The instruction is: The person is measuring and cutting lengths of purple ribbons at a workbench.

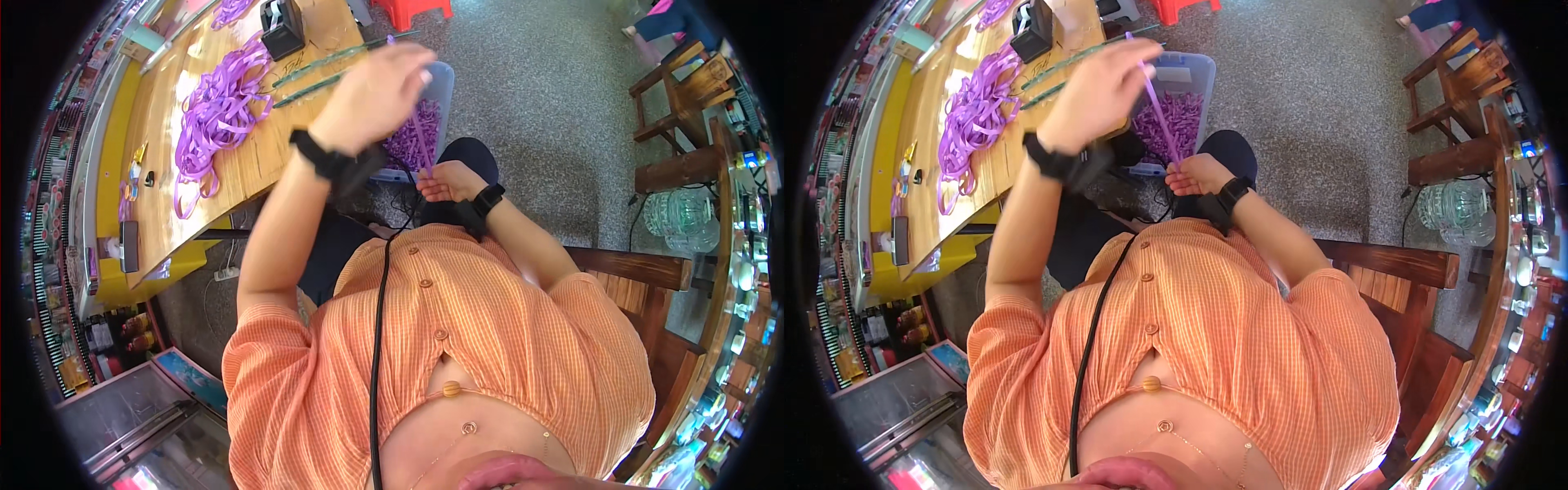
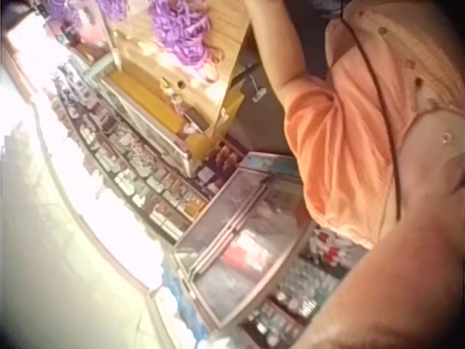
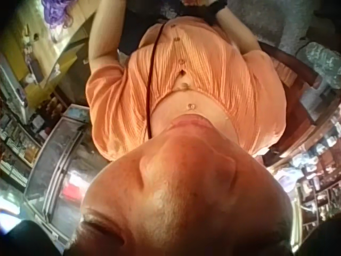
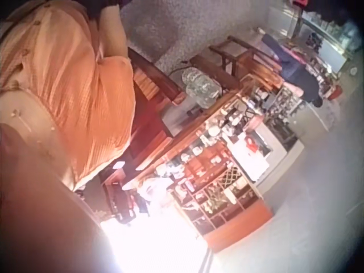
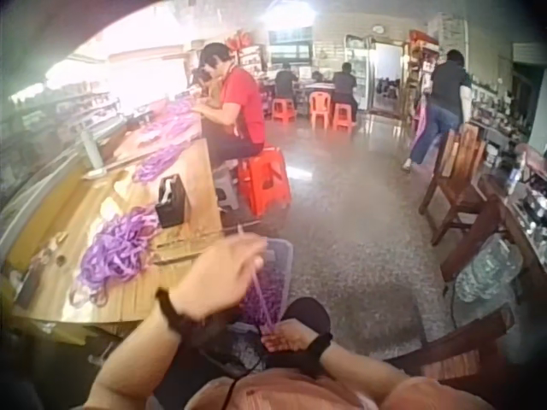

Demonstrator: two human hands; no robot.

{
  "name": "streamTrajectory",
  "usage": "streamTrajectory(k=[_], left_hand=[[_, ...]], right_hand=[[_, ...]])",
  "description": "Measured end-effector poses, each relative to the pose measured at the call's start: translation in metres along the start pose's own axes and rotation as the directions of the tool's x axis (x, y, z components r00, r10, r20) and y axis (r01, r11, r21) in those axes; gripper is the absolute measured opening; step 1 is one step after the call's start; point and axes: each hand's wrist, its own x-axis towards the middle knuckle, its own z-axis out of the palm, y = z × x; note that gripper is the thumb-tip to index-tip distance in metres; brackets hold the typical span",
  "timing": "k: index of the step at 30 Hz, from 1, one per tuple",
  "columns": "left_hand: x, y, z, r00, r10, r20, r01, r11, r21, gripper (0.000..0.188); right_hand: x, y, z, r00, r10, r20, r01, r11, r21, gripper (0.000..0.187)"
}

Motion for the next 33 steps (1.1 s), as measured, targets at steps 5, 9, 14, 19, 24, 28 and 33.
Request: streamTrajectory(k=[5, 9, 14, 19, 24, 28, 33], left_hand=[[-0.085, 0.046, 0.015, 0.853, -0.206, 0.479, 0.369, 0.887, -0.277, 0.016], [-0.136, 0.008, 0.064, 0.733, -0.519, 0.44, 0.646, 0.733, -0.212, 0.022], [-0.142, -0.01, 0.098, 0.737, -0.583, 0.342, 0.673, 0.591, -0.444, 0.025], [-0.14, -0.012, 0.098, 0.792, -0.475, 0.383, 0.588, 0.762, -0.27, 0.023], [-0.138, 0.006, 0.073, 0.804, -0.445, 0.395, 0.576, 0.748, -0.33, 0.021], [-0.146, 0.011, 0.068, 0.699, -0.392, 0.598, 0.696, 0.565, -0.443, 0.019], [-0.142, 0.007, 0.061, 0.692, -0.361, 0.625, 0.697, 0.56, -0.448, 0.016]], right_hand=[[-0.025, -0.004, 0.016, 0.999, -0.033, -0.023, 0.03, 0.992, -0.121, 0.028], [-0.046, -0.009, 0.035, 0.999, -0.044, -0.016, 0.039, 0.972, -0.233, 0.031], [-0.055, -0.007, 0.045, 0.998, -0.027, -0.052, 0.009, 0.948, -0.318, 0.03], [-0.061, -0.008, 0.052, 0.998, -0.043, -0.048, 0.024, 0.94, -0.341, 0.029], [-0.062, -0.013, 0.044, 0.998, -0.041, -0.054, 0.026, 0.964, -0.263, 0.032], [-0.052, -0.028, 0.037, 0.99, -0.11, -0.085, 0.086, 0.965, -0.246, 0.033], [-0.053, -0.033, 0.038, 0.968, -0.226, -0.108, 0.162, 0.895, -0.416, 0.029]])
